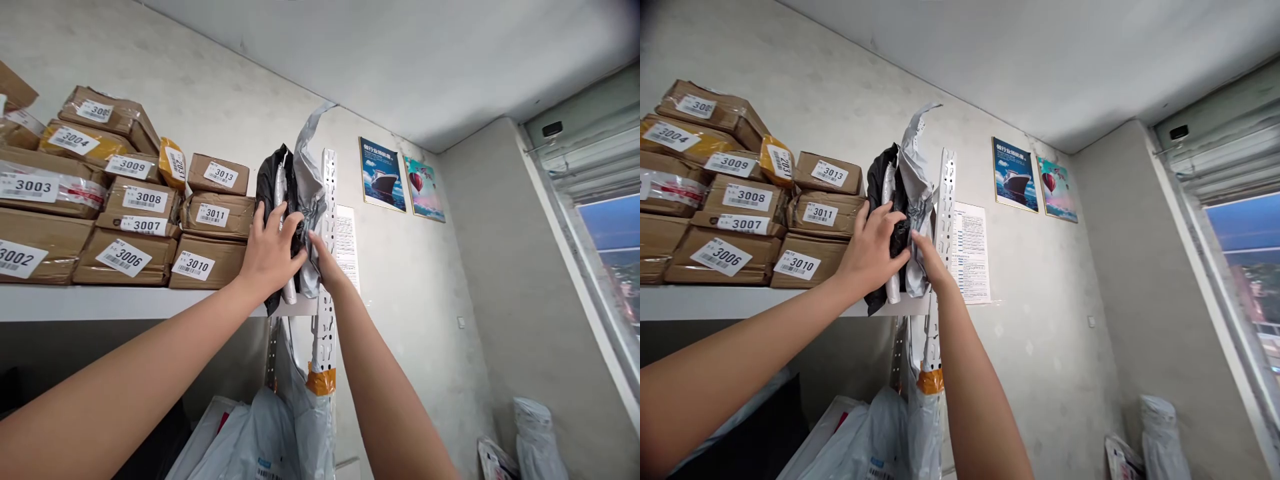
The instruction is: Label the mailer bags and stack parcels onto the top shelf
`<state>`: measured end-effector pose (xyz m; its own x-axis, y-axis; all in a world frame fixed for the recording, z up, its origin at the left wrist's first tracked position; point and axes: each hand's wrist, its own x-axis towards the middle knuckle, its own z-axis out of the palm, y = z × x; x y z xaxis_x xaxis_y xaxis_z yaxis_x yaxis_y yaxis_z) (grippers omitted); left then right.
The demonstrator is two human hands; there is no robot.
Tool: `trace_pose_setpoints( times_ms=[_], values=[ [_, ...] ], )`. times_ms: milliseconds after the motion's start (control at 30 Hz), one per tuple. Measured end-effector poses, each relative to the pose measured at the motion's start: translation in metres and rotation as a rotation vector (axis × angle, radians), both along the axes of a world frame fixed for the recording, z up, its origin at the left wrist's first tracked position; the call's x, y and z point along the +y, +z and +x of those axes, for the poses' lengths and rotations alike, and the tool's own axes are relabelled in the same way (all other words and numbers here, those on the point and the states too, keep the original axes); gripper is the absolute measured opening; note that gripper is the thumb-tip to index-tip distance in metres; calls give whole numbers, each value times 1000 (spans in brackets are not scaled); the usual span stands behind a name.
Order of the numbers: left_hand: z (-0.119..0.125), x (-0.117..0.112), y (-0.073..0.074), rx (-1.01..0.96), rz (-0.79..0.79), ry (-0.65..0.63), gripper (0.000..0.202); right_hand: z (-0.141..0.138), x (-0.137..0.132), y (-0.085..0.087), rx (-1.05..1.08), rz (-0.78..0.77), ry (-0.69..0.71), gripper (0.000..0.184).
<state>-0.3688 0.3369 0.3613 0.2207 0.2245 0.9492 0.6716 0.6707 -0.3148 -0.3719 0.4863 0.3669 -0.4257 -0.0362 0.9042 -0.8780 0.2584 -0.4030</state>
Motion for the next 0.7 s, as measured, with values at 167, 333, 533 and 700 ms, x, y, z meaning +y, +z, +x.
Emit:
trace_pose_setpoints(
  times_ms=[167,333,533,700],
  values=[
    [9,-3,-4,-91,18,17,53,-9,-10,-3,30,-69,102,70],
    [24,2,2,43,-210,76,52,-7,0,8,-226,-305,203,69],
    [25,20,-14,-110,-184,262,48,16,10,28,-205,-154,-105,27],
    [24,20,-22,-75,-142,243,37,3,77,27,61,-544,-221,18]
  ],
)
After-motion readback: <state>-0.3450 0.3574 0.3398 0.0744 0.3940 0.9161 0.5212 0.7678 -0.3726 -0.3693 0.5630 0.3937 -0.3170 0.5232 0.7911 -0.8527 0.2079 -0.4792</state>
